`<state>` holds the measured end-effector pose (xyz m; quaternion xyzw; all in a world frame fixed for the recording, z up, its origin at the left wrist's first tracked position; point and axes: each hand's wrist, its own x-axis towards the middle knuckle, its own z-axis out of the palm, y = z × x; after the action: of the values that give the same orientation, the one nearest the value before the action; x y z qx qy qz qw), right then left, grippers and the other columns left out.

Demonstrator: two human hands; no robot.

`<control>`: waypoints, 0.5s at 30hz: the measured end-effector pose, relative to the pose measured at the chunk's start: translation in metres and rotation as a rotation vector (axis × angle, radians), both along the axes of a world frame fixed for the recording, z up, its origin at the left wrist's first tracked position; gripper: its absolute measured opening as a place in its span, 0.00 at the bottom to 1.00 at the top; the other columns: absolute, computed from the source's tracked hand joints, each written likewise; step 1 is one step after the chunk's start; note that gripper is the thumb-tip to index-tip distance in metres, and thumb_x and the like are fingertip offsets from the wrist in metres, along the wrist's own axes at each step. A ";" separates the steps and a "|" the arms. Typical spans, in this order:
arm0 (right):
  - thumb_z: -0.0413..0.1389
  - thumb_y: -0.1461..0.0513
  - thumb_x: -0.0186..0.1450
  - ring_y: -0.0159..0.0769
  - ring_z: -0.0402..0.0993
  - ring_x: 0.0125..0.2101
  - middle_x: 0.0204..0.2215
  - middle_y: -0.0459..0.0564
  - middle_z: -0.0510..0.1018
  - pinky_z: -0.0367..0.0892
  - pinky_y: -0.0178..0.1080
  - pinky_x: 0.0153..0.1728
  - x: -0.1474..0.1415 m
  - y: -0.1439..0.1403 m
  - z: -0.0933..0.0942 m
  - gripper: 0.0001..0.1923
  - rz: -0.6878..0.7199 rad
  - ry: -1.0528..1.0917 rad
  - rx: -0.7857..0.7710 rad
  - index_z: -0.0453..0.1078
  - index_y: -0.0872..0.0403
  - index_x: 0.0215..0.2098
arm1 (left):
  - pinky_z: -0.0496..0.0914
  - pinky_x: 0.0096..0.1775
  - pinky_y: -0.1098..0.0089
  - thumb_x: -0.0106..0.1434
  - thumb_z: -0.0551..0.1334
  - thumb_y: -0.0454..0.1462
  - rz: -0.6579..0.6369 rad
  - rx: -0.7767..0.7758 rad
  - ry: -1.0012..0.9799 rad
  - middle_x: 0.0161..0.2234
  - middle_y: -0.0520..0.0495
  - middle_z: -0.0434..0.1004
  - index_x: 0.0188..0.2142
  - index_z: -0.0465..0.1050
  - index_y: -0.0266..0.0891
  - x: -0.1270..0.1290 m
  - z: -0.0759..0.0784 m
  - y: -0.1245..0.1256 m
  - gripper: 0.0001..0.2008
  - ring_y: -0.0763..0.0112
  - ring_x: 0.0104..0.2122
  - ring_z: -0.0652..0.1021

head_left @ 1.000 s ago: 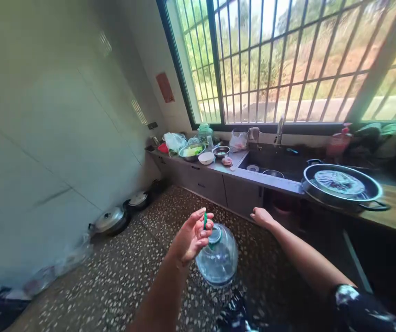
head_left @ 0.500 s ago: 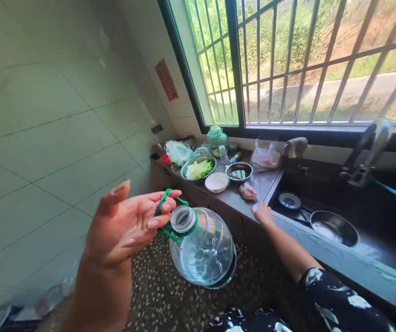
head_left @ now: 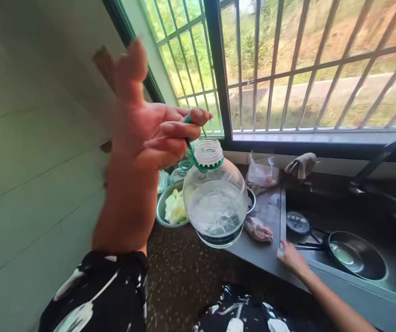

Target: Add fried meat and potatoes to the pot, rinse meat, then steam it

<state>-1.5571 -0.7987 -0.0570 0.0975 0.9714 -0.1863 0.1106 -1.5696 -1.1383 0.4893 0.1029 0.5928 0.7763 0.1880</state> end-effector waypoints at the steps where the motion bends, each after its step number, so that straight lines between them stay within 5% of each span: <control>1: 0.54 0.59 0.54 0.46 0.72 0.43 0.42 0.60 0.73 0.65 0.40 0.42 -0.003 0.007 0.011 0.25 -0.071 0.035 -0.062 0.66 0.57 0.50 | 0.51 0.20 0.87 0.54 0.23 0.60 -0.037 0.004 0.021 0.25 0.55 0.57 0.54 0.56 0.29 -0.023 0.005 0.001 0.48 0.89 0.18 0.67; 7: 0.55 0.46 0.46 0.45 0.75 0.32 0.32 0.51 0.77 0.70 0.41 0.33 0.002 0.068 0.068 0.26 -0.496 0.188 -0.435 0.71 0.51 0.39 | 0.42 0.16 0.88 0.52 0.40 0.68 -0.232 0.069 -0.024 0.22 0.54 0.55 0.42 0.62 0.31 -0.150 0.017 0.019 0.43 0.93 0.13 0.54; 11: 0.57 0.42 0.40 0.47 0.75 0.29 0.28 0.51 0.77 0.71 0.42 0.28 0.019 0.085 0.069 0.28 -0.683 0.180 -0.595 0.70 0.47 0.35 | 0.41 0.15 0.88 0.56 0.38 0.65 -0.239 0.075 -0.054 0.21 0.55 0.53 0.41 0.62 0.31 -0.230 0.002 0.033 0.40 0.92 0.14 0.51; 15: 0.56 0.42 0.39 0.48 0.76 0.27 0.26 0.49 0.78 0.73 0.44 0.25 0.036 0.087 0.055 0.24 -0.753 0.216 -0.615 0.71 0.43 0.31 | 0.42 0.11 0.86 0.57 0.44 0.63 -0.158 0.120 -0.097 0.21 0.54 0.57 0.38 0.63 0.34 -0.302 -0.035 0.060 0.33 0.88 0.14 0.52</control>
<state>-1.5208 -0.7120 -0.0021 0.3846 0.7748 -0.5001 -0.0420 -1.8711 -1.0783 0.4546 0.1229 0.5255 0.7972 0.2705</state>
